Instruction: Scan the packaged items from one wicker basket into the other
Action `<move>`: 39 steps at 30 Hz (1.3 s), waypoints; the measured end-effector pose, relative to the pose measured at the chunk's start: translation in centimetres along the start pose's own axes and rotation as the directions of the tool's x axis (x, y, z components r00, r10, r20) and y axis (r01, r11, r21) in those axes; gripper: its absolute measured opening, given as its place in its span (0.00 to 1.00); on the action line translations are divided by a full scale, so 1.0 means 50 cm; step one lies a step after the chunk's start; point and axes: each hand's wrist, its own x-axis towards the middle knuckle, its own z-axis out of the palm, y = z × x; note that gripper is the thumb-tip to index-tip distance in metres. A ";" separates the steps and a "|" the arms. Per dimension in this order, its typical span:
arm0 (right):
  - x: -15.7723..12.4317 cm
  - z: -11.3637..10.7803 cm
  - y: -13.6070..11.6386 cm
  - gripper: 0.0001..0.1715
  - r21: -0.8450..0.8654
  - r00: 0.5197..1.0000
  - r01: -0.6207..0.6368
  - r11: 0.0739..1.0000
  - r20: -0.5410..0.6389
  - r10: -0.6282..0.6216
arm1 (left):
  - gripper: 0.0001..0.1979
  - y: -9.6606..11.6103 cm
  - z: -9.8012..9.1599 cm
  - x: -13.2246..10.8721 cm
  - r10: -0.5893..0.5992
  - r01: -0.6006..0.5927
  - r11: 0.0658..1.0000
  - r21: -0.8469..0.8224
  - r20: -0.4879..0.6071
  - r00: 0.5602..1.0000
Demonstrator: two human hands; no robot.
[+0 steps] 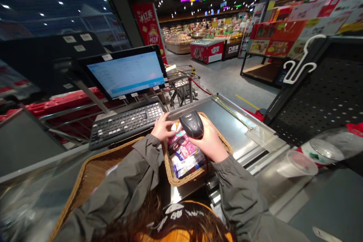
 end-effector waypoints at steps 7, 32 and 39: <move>0.002 0.015 -0.019 0.37 -0.010 1.000 0.030 1.000 -0.002 -0.030 | 0.26 -0.058 -0.119 -0.035 0.097 -0.141 0.905 -0.400 -0.129 0.987; -0.014 0.162 -0.188 0.38 0.025 0.788 0.365 0.931 0.524 -0.323 | 0.26 -0.184 -0.284 -0.278 0.063 -0.078 0.991 -0.110 -0.130 0.989; -0.028 0.187 -0.208 0.38 0.043 0.780 0.404 0.914 0.505 -0.369 | 0.28 -0.218 -0.299 -0.329 0.039 -0.062 0.984 -0.170 -0.136 0.990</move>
